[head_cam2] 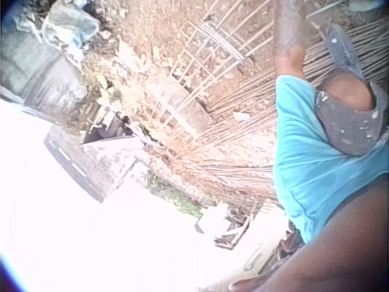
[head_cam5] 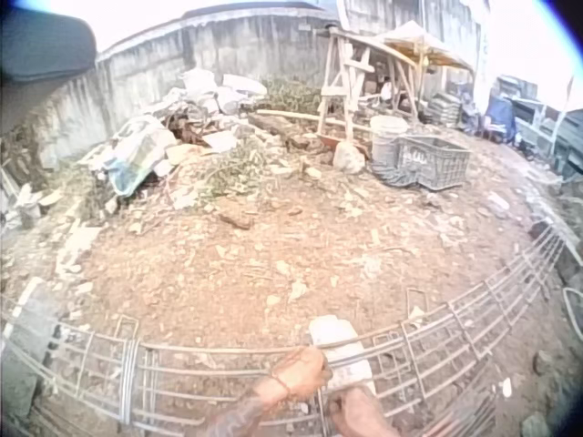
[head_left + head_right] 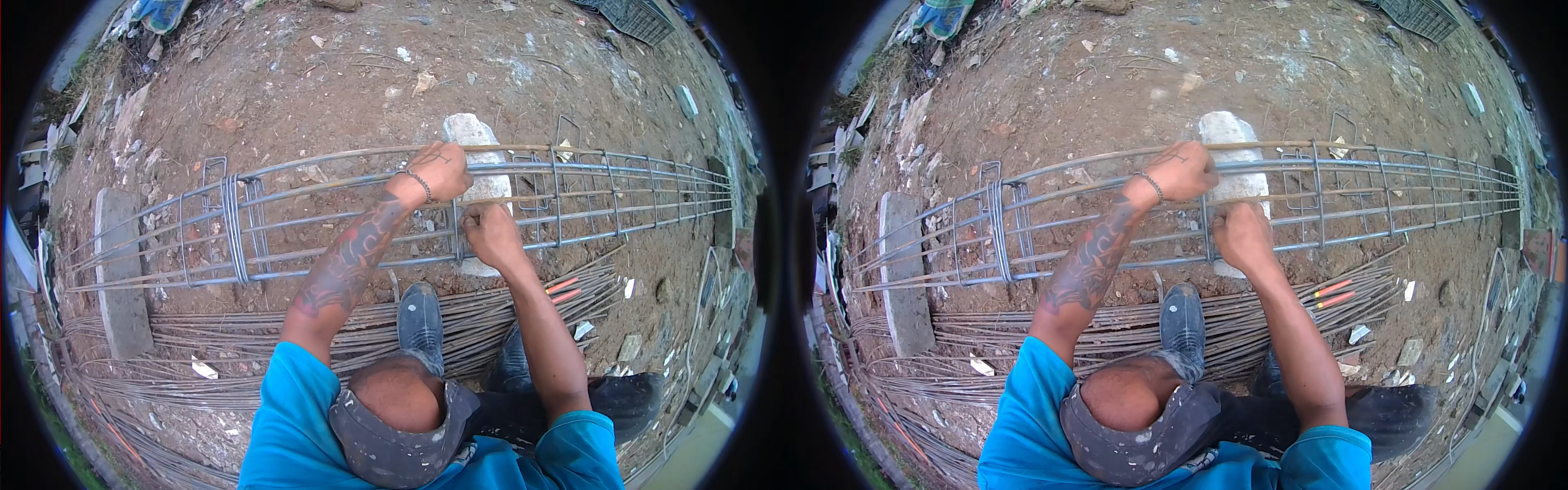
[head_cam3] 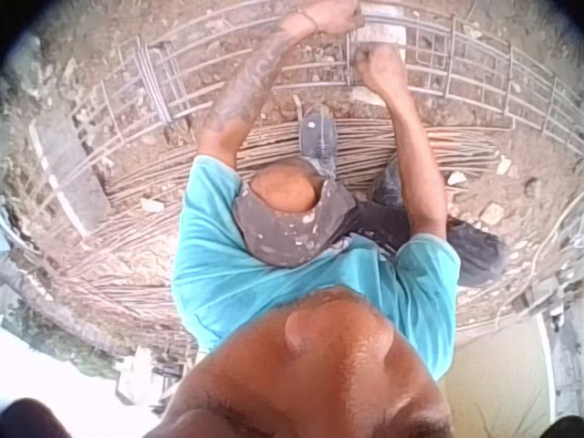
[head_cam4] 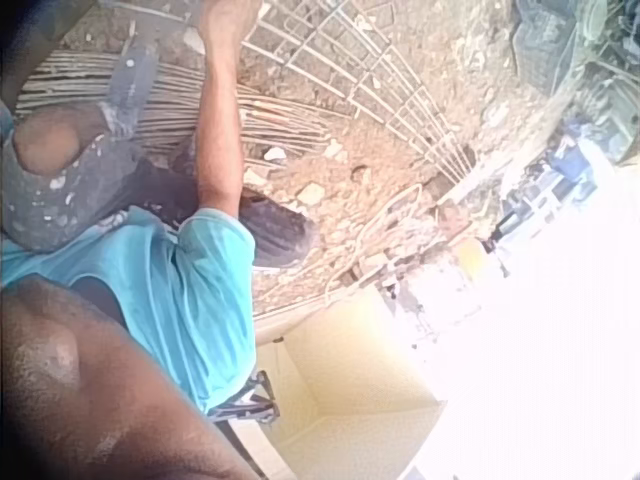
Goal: The person ties steel reinforcement bars together with tie wire using pliers.
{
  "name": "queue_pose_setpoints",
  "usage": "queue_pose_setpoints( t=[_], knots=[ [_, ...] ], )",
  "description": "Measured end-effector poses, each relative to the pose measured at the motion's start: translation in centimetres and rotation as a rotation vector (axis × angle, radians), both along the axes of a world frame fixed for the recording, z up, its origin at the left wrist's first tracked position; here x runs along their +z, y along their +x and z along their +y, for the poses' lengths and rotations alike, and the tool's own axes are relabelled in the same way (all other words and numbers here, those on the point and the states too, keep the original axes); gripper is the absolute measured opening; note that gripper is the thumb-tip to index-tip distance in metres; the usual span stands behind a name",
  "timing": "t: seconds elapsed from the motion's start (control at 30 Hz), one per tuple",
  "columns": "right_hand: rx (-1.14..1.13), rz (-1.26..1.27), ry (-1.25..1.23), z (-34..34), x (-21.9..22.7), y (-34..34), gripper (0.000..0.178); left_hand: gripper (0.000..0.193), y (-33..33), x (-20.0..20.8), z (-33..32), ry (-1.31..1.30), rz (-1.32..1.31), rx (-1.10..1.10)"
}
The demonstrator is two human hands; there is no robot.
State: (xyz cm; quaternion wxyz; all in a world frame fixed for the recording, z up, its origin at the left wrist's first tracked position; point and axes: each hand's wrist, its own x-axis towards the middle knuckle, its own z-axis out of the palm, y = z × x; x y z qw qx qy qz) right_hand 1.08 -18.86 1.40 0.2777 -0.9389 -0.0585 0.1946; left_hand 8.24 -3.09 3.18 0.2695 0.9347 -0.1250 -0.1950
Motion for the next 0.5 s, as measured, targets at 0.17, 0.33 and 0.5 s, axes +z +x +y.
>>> queue_pose_setpoints(
  t=[0.17,0.33,0.5],
  knots=[
    [-0.052,0.076,0.023,-0.1,0.1,0.5,0.018,0.017,-0.4,-0.7,-0.2,0.066,-0.084,-0.02],
    [-0.039,0.084,-0.079,0.1,1.0,0.9,0.016,0.019,-1.0,0.2,0.0,0.082,-0.172,0.005],
    [-0.133,0.015,-0.101,1.1,1.7,0.0,0.012,0.019,-1.2,0.3,0.4,0.045,-0.093,-0.027]
  ],
)
